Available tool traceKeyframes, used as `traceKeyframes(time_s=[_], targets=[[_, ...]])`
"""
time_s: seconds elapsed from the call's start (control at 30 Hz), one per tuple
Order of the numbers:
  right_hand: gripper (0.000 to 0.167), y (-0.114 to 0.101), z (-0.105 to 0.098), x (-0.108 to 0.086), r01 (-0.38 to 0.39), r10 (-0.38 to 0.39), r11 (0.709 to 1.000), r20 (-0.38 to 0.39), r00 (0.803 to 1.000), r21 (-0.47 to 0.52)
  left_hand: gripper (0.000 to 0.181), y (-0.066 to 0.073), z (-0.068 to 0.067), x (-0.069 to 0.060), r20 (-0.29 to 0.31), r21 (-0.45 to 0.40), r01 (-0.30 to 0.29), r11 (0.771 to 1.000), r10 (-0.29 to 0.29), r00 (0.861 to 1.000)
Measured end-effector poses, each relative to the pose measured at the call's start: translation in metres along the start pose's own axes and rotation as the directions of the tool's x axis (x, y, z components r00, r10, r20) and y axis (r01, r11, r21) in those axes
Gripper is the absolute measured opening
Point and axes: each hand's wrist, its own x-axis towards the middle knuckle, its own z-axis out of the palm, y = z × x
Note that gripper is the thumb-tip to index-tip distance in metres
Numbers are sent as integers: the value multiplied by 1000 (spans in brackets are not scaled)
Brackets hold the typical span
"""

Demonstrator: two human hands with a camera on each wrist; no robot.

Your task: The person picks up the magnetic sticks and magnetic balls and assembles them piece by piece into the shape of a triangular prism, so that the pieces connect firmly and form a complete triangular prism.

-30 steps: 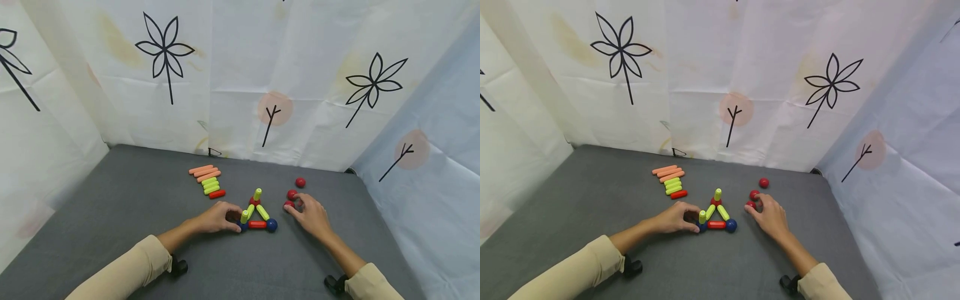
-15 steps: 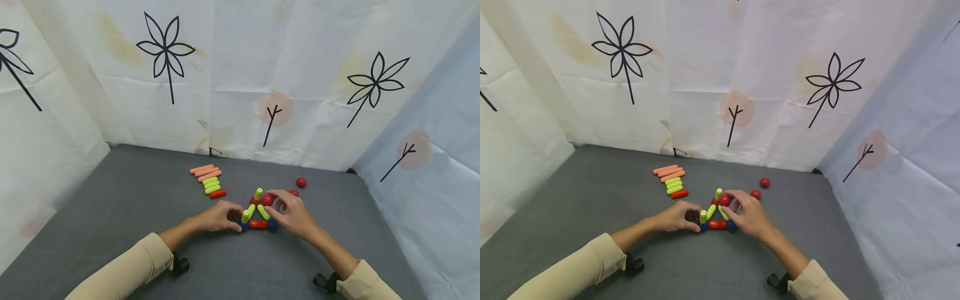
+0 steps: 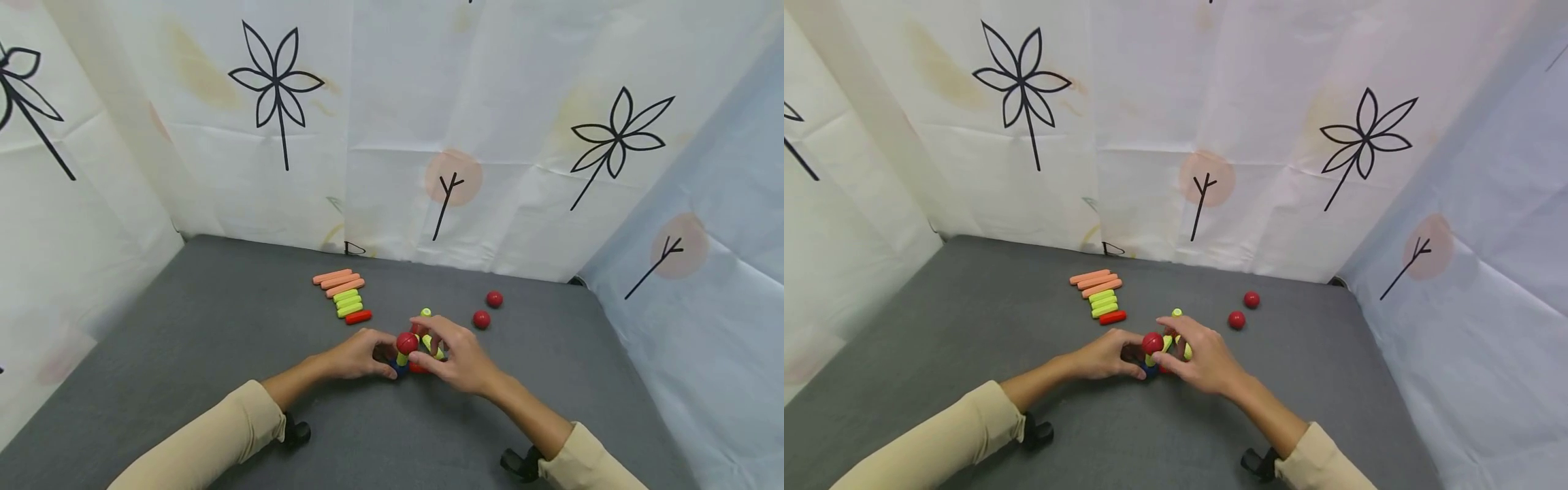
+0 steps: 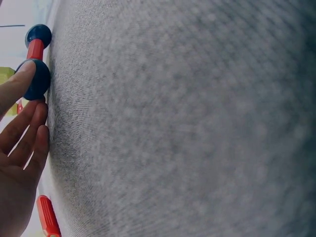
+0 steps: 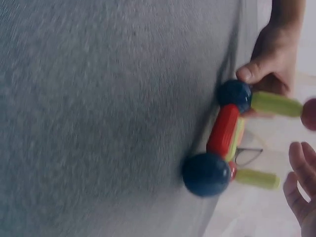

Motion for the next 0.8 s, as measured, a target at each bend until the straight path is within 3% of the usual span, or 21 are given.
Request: traceKeyframes(time_s=[0.1,0.17,0.23,0.3,0.4,0.53,0.63,0.8], targets=[[32,17,-11,-4,-27,20,998,-125,992,-58,31,0,0,0,2,4,8,1000,-8,1000],[26,32,-20,-6,-102,82,991,-204,975,-87,31,1,0,0,3,3,10,1000,-10,1000],[26,47,-31,-9,-220,196,973,-241,951,-76,31,1,0,0,3,2,10,1000,-10,1000],[30,60,-41,-12,-352,332,935,-226,916,-51,30,1,0,0,3,-1,10,1000,-10,1000],[42,77,-52,-18,-495,487,869,-142,862,-27,29,1,-1,-1,5,-7,12,1000,-12,1000],[53,93,-55,-27,-575,574,817,-26,818,-35,28,1,-1,-1,7,-9,11,1000,-11,1000],[49,101,-52,-32,-581,582,812,9,813,-45,28,1,-1,0,8,-10,12,1000,-12,1000],[37,107,-45,-33,-548,548,833,-21,836,-72,28,0,0,0,7,-11,20,1000,-20,1000]])
